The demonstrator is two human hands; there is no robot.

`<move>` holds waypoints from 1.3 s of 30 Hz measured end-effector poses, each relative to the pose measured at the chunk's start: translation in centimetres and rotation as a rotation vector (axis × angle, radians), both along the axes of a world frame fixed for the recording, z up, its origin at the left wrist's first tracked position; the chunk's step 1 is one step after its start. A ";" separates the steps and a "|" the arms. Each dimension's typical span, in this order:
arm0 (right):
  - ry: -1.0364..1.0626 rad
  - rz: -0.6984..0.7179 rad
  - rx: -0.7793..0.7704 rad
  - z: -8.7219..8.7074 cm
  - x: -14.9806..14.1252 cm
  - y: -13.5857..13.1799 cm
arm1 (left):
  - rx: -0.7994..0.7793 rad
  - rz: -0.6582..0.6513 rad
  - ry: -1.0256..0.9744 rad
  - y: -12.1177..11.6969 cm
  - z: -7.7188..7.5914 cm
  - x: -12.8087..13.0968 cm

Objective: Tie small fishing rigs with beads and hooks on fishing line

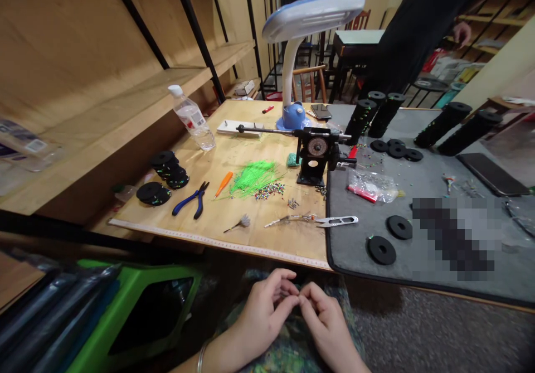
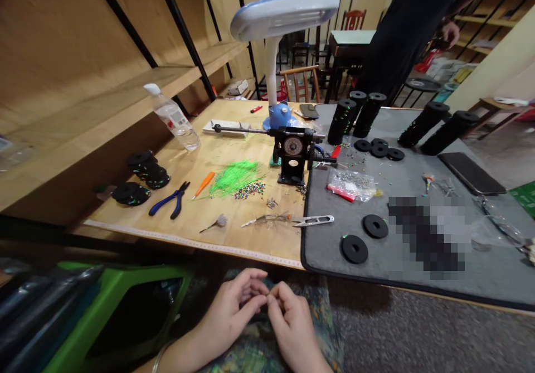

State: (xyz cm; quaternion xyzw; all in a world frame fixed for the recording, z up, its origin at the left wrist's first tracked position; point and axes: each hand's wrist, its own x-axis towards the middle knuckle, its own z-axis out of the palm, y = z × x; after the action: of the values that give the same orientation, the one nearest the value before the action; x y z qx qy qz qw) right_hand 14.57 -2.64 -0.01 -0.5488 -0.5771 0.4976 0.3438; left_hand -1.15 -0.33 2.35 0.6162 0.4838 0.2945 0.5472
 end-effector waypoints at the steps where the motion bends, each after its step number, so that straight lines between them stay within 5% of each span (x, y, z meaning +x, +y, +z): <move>1: -0.015 0.004 0.019 -0.1 0.0 0.0 | -0.056 0.019 -0.026 0.2 0.2 0.1; 8: -0.199 0.059 0.130 -0.1 0.1 -0.1 | 0.024 0.051 -0.023 1.0 0.4 0.1; 16: -0.397 0.169 0.366 2.7 0.6 1.5 | -0.365 0.038 -0.439 2.1 1.4 0.1; 26: -0.663 0.528 0.652 7.4 3.6 4.2 | -0.584 -0.153 -0.471 3.1 4.1 -1.1; 32: -0.656 0.494 0.661 8.6 6.2 6.4 | -0.731 -0.104 -0.657 3.5 6.7 -3.2; 39: -0.688 0.396 0.641 7.3 8.9 8.1 | -0.659 0.103 -0.776 4.6 7.5 -6.3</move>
State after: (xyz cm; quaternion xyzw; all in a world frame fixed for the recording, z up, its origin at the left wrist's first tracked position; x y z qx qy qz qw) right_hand 23.47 5.50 7.33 -0.4281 -0.8733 0.1418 0.1841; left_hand -7.43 4.28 9.87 0.2315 0.3418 0.3601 0.8366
